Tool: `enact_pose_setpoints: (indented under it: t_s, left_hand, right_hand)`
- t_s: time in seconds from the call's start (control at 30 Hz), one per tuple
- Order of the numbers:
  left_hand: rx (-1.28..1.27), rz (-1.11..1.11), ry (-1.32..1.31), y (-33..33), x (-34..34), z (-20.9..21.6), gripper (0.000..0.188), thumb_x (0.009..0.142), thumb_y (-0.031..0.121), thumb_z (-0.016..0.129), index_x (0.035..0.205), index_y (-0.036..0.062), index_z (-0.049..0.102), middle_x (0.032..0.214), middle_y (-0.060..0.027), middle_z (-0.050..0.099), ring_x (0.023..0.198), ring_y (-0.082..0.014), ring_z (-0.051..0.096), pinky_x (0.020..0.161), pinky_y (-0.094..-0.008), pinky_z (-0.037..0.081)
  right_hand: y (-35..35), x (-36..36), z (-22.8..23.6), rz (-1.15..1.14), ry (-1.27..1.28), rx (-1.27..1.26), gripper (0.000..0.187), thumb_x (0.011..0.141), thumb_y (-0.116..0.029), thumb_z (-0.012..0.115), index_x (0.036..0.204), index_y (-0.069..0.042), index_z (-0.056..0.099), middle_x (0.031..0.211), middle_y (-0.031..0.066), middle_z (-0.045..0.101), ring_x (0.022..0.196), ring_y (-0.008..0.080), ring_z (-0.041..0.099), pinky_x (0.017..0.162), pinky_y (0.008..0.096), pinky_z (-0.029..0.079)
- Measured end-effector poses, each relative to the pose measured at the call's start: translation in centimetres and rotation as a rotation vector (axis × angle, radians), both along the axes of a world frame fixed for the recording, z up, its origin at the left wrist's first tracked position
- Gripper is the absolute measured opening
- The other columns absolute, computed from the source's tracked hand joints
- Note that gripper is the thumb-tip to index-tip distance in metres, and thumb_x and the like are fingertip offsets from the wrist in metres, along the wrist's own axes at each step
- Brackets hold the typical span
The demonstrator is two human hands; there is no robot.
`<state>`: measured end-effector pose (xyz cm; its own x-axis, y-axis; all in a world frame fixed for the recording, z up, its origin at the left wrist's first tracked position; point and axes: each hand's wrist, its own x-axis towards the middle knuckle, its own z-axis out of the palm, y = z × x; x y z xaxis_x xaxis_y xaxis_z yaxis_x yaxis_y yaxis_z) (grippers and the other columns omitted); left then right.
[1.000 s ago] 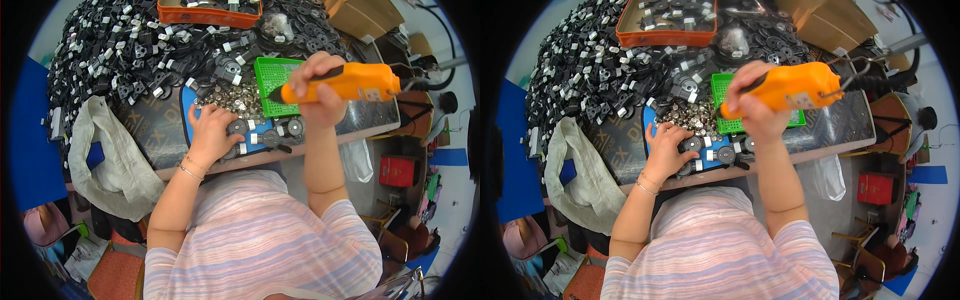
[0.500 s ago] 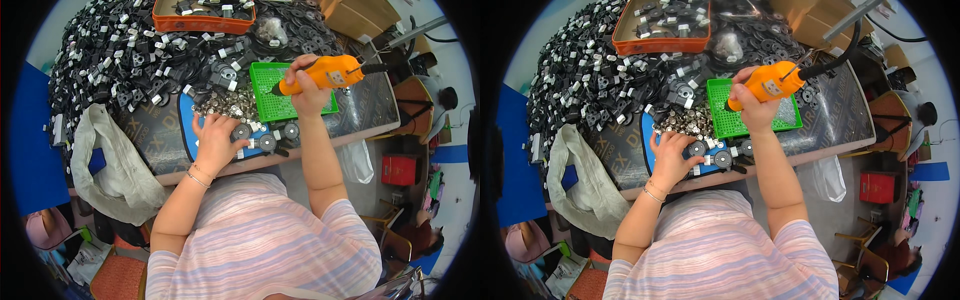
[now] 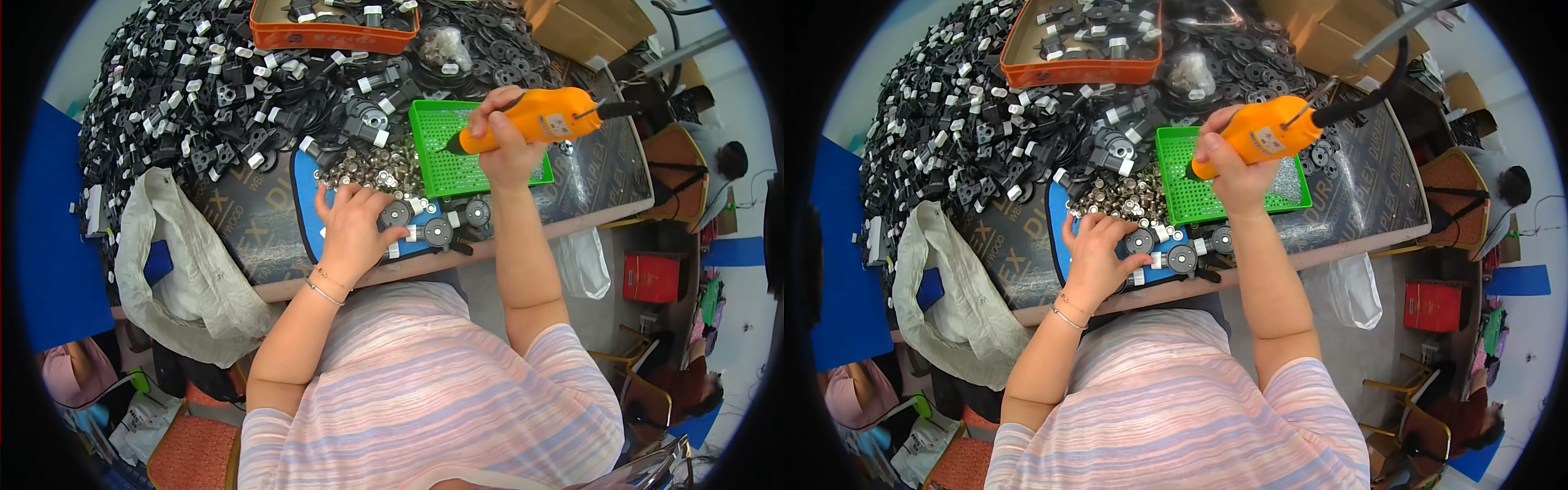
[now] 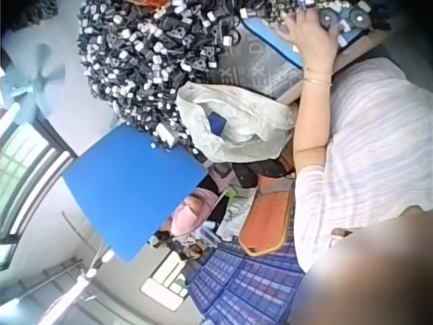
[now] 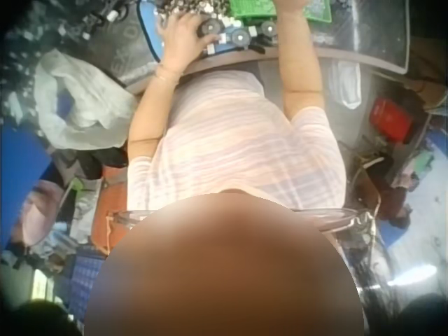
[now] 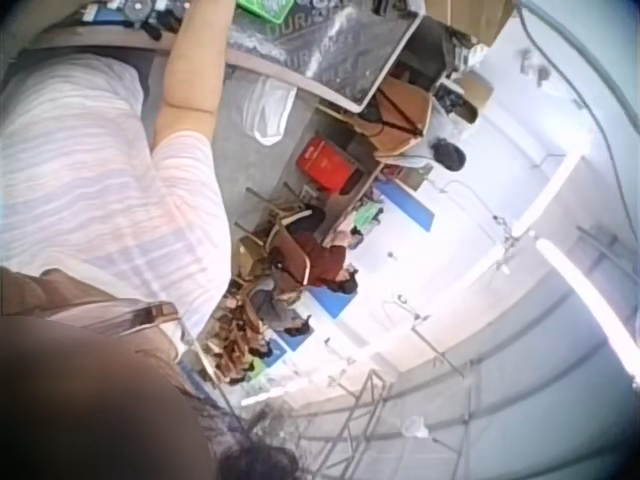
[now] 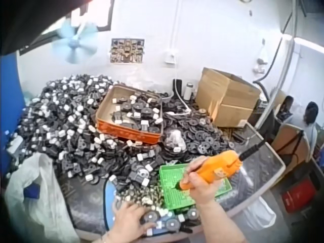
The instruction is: Use an electric screwdriver to assemble small metal components onto plastic circular bases at a factory workbench.
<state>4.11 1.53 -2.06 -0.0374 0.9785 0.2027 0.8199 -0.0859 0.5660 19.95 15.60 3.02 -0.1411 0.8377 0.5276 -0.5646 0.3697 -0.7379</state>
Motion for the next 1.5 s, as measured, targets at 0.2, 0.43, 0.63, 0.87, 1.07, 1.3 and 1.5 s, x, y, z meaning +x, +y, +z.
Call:
enact_pose_setpoints:
  t_s: [0.2,0.43,0.63,0.87,1.07,1.3,1.5]
  left_hand:
    - [0.013,-0.004,-0.002,-0.1,0.0,0.0,0.041,0.059,0.030,0.079,0.094,0.0122,0.066,0.092,-0.0001,0.062,0.103,-0.0222,0.049,0.102,-0.0541,0.015]
    - [0.044,-0.014,0.057,-0.2,0.2,0.2,0.041,0.060,0.027,0.079,0.096,0.0131,0.065,0.092,0.0006,0.061,0.103,-0.0204,0.049,0.102,-0.0537,0.016]
    - [0.088,0.003,0.091,-0.3,0.4,0.0,0.040,0.059,0.026,0.079,0.094,0.0130,0.065,0.092,0.0006,0.062,0.102,-0.0200,0.050,0.101,-0.0540,0.018]
    - [0.090,-0.002,0.092,-0.3,0.4,0.1,0.038,0.059,0.025,0.079,0.092,0.0124,0.065,0.092,0.0003,0.062,0.101,-0.0201,0.050,0.101,-0.0541,0.018]
    - [0.126,0.008,0.121,0.0,0.3,-0.3,0.034,0.061,0.025,0.077,0.090,0.0124,0.065,0.090,0.0006,0.062,0.098,-0.0194,0.052,0.101,-0.0536,0.018]
    - [0.038,-0.004,0.068,0.1,0.1,0.0,0.036,0.059,0.027,0.079,0.089,0.0126,0.065,0.090,0.0008,0.062,0.096,-0.0195,0.052,0.101,-0.0523,0.018]
    - [0.025,-0.023,0.037,0.0,0.2,0.2,0.039,0.059,0.028,0.079,0.092,0.0113,0.066,0.092,0.0006,0.061,0.099,-0.0197,0.051,0.103,-0.0522,0.015]
  right_hand:
    - [-2.4,1.6,2.7,0.080,0.050,0.123,0.022,0.078,-0.011,0.059,0.096,-0.003,0.049,0.089,0.0115,0.050,0.061,0.0177,0.051,0.060,0.0314,0.043]
    - [-7.0,-0.5,1.9,0.364,-0.120,0.014,0.026,0.078,-0.013,0.067,0.093,-0.002,0.049,0.086,0.0115,0.051,0.058,0.0167,0.054,0.055,0.0281,0.046]
    - [-7.1,-2.0,1.1,0.347,-0.193,0.078,0.025,0.077,-0.010,0.068,0.091,-0.001,0.050,0.084,0.0120,0.051,0.057,0.0157,0.054,0.054,0.0256,0.047]
    - [-7.2,-2.4,0.1,0.331,-0.260,0.066,0.023,0.076,-0.009,0.068,0.089,-0.001,0.050,0.081,0.0103,0.050,0.057,0.0140,0.052,0.053,0.0240,0.046]
    - [-7.1,-3.0,0.3,0.374,-0.316,0.138,0.019,0.077,-0.006,0.065,0.088,-0.002,0.050,0.081,0.0090,0.050,0.063,0.0129,0.052,0.054,0.0227,0.045]
    - [-5.8,-1.7,1.2,0.396,-0.206,0.171,0.031,0.073,-0.015,0.073,0.092,-0.002,0.052,0.085,0.0104,0.053,0.065,0.0157,0.054,0.054,0.0256,0.046]
    - [-2.5,2.3,2.2,0.016,-0.044,0.069,0.022,0.073,0.002,0.062,0.092,0.003,0.051,0.086,0.0125,0.054,0.062,0.0147,0.056,0.055,0.0247,0.048]
